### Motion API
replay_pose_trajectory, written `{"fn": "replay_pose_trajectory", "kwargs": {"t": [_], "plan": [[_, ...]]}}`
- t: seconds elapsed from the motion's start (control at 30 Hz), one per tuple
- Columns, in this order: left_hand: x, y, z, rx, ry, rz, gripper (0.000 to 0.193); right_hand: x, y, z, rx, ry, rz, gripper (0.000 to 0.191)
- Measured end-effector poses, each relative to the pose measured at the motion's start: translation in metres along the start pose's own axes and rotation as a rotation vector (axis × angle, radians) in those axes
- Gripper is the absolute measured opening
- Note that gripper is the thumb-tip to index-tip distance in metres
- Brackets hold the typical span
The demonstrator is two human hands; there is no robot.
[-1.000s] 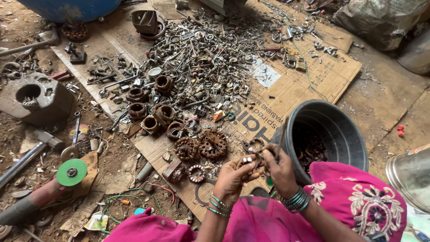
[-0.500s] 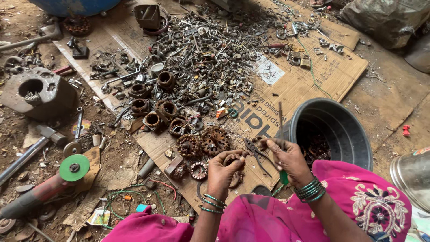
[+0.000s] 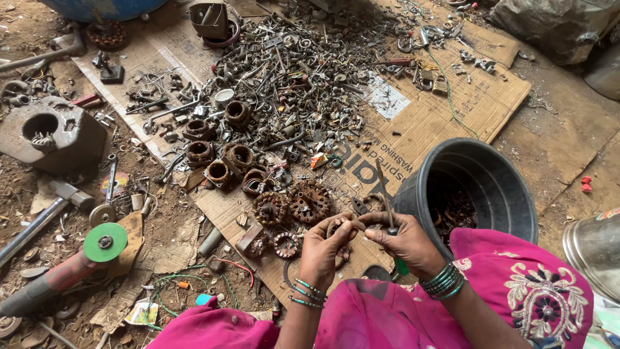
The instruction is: The person sits on the ground and uses a screwdriver to pry apart small, rusted metal components. They separate the pieces by hand and place the separated parts into a nearby bucket.
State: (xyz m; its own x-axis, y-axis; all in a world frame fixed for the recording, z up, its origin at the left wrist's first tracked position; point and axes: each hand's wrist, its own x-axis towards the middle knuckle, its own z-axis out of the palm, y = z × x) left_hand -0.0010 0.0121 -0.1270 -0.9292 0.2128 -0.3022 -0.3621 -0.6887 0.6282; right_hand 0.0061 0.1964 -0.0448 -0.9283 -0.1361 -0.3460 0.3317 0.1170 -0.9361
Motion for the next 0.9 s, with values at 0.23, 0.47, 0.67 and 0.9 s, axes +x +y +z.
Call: {"fn": "replay_pose_trajectory", "kwargs": {"t": [0.23,0.47,0.67,0.9], "plan": [[0.005,-0.001,-0.007,-0.019,-0.043,0.003,0.026,-0.004,-0.001,0.003,0.003,0.000,-0.034,0.032],[0.006,-0.006,-0.008,-0.033,-0.035,0.009,0.022,-0.001,0.004,0.005,-0.191,0.056,-0.234,0.033],[0.001,0.001,-0.001,-0.108,-0.041,-0.024,0.024,0.001,0.011,0.003,-0.165,0.042,-0.295,0.028],[0.000,0.007,0.001,-0.214,-0.106,-0.072,0.029,0.006,0.019,-0.002,-0.112,0.055,-0.322,0.023]]}}
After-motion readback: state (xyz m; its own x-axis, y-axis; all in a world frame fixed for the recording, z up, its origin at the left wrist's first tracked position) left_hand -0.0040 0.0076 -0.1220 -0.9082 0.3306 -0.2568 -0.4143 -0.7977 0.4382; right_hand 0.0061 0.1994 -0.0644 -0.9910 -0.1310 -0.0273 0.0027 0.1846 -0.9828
